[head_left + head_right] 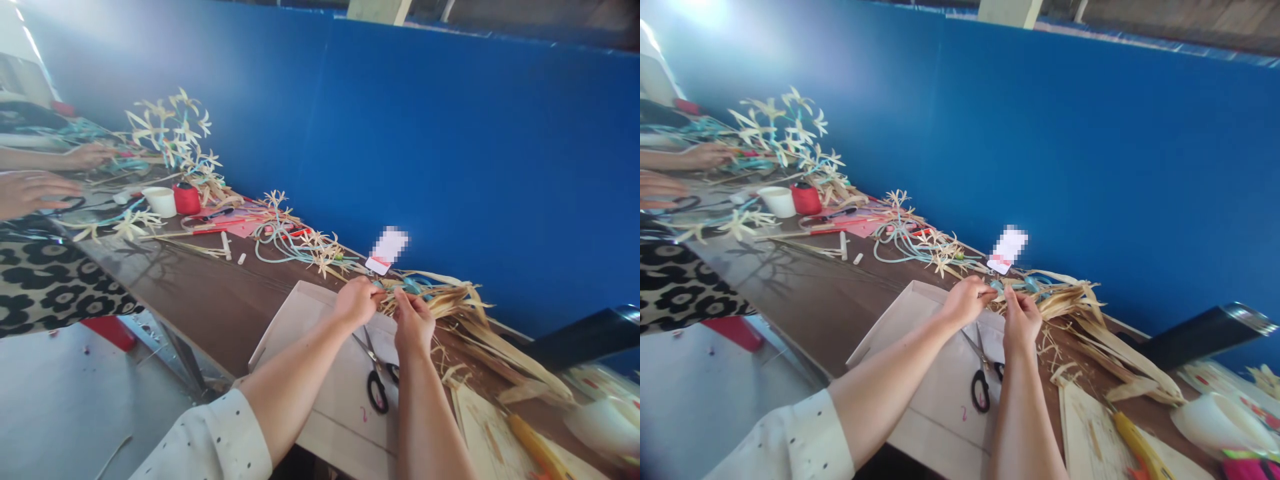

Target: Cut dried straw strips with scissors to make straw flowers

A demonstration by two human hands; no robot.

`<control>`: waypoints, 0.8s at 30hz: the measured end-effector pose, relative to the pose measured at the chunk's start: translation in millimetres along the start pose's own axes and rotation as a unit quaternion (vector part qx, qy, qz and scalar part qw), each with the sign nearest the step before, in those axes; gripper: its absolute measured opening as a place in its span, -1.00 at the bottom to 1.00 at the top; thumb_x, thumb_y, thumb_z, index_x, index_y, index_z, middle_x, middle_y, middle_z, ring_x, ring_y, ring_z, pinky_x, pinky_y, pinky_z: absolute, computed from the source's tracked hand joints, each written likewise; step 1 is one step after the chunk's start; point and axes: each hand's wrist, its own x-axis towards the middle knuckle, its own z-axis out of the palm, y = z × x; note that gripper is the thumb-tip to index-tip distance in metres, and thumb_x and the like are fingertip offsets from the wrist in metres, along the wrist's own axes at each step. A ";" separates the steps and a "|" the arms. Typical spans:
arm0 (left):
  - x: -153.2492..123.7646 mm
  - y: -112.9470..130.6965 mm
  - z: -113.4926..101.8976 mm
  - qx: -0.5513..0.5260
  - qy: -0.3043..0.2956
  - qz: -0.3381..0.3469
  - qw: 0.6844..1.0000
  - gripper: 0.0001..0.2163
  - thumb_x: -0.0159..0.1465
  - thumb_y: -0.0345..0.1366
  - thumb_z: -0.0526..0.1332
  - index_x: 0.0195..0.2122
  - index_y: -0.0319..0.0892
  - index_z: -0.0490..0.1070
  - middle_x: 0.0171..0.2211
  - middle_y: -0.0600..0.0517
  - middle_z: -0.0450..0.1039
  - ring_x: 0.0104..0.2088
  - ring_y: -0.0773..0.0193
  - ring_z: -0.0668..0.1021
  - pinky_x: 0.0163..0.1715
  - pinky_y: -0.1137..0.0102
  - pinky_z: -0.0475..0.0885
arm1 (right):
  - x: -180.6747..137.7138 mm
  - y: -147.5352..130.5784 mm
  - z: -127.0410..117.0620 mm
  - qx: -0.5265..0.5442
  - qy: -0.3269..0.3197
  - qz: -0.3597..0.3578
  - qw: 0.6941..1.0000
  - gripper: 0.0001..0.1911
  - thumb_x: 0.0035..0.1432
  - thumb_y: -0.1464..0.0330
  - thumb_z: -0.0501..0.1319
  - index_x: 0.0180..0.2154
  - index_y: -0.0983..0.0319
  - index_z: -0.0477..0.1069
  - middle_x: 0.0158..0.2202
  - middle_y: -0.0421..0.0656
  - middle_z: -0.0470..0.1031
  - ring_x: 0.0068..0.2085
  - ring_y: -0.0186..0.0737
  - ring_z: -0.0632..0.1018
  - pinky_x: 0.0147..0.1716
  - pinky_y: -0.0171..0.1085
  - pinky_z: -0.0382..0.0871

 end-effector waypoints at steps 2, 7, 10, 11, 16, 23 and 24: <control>-0.5 -1.0 1.2 0.002 0.000 0.005 1.000 -0.70 0.21 -0.12 0.00 -0.29 -0.07 0.51 -0.37 0.01 0.38 -0.31 0.32 0.42 -0.32 0.48 0.28 | -1.6 -1.8 0.8 -0.021 -0.002 -0.004 1.000 -0.66 -0.24 0.15 0.35 -0.52 0.28 0.38 -0.71 -0.33 0.17 -0.66 -0.45 0.15 -0.69 -0.37 0.04; -0.7 -3.1 3.9 0.020 0.000 0.010 1.000 -0.76 0.18 -0.19 0.05 -0.35 -0.08 0.51 -0.36 0.02 0.41 -0.27 0.29 0.43 -0.28 0.47 0.30 | -4.4 -5.4 1.7 -0.062 -0.010 -0.010 0.998 -0.67 -0.22 0.14 0.33 -0.53 0.28 0.39 -0.71 -0.31 0.21 -0.65 -0.43 0.18 -0.66 -0.37 0.07; -0.4 -3.8 4.1 0.027 -0.018 0.014 0.999 -0.78 0.16 -0.21 0.07 -0.38 -0.09 0.51 -0.36 0.03 0.44 -0.26 0.27 0.44 -0.26 0.45 0.30 | -3.6 -3.8 0.9 -0.063 -0.016 -0.010 0.998 -0.67 -0.23 0.14 0.33 -0.55 0.27 0.38 -0.72 -0.32 0.19 -0.65 -0.43 0.17 -0.67 -0.37 0.05; -0.2 -4.0 4.1 0.027 -0.025 0.014 0.999 -0.79 0.16 -0.22 0.07 -0.38 -0.09 0.50 -0.36 0.03 0.45 -0.26 0.27 0.44 -0.25 0.45 0.30 | -3.2 -2.8 0.5 -0.063 -0.018 -0.009 0.998 -0.66 -0.23 0.13 0.33 -0.55 0.27 0.38 -0.73 -0.32 0.19 -0.65 -0.43 0.16 -0.67 -0.37 0.04; 0.0 -5.3 4.4 0.020 -0.061 -0.011 0.998 -0.79 0.15 -0.23 0.07 -0.37 -0.10 0.50 -0.33 0.02 0.49 -0.27 0.26 0.48 -0.26 0.45 0.32 | -2.8 -0.5 -0.7 -0.054 -0.024 0.002 0.998 -0.67 -0.23 0.13 0.33 -0.52 0.27 0.39 -0.73 -0.33 0.18 -0.65 -0.43 0.16 -0.67 -0.37 0.03; -0.2 -4.8 3.4 0.005 -0.079 -0.040 0.996 -0.80 0.12 -0.20 0.09 -0.33 -0.04 0.50 -0.31 0.05 0.50 -0.24 0.25 0.49 -0.24 0.43 0.34 | -2.9 -0.4 0.2 -0.053 -0.028 0.003 0.998 -0.66 -0.23 0.13 0.33 -0.53 0.27 0.39 -0.73 -0.33 0.18 -0.64 -0.43 0.16 -0.66 -0.37 0.05; -0.2 -4.5 3.0 0.006 -0.076 -0.046 0.996 -0.80 0.12 -0.20 0.10 -0.34 -0.04 0.50 -0.31 0.05 0.50 -0.24 0.25 0.49 -0.24 0.43 0.34 | -2.7 0.4 0.1 -0.054 -0.032 -0.002 0.998 -0.66 -0.23 0.13 0.33 -0.53 0.27 0.39 -0.72 -0.33 0.18 -0.64 -0.43 0.16 -0.66 -0.37 0.05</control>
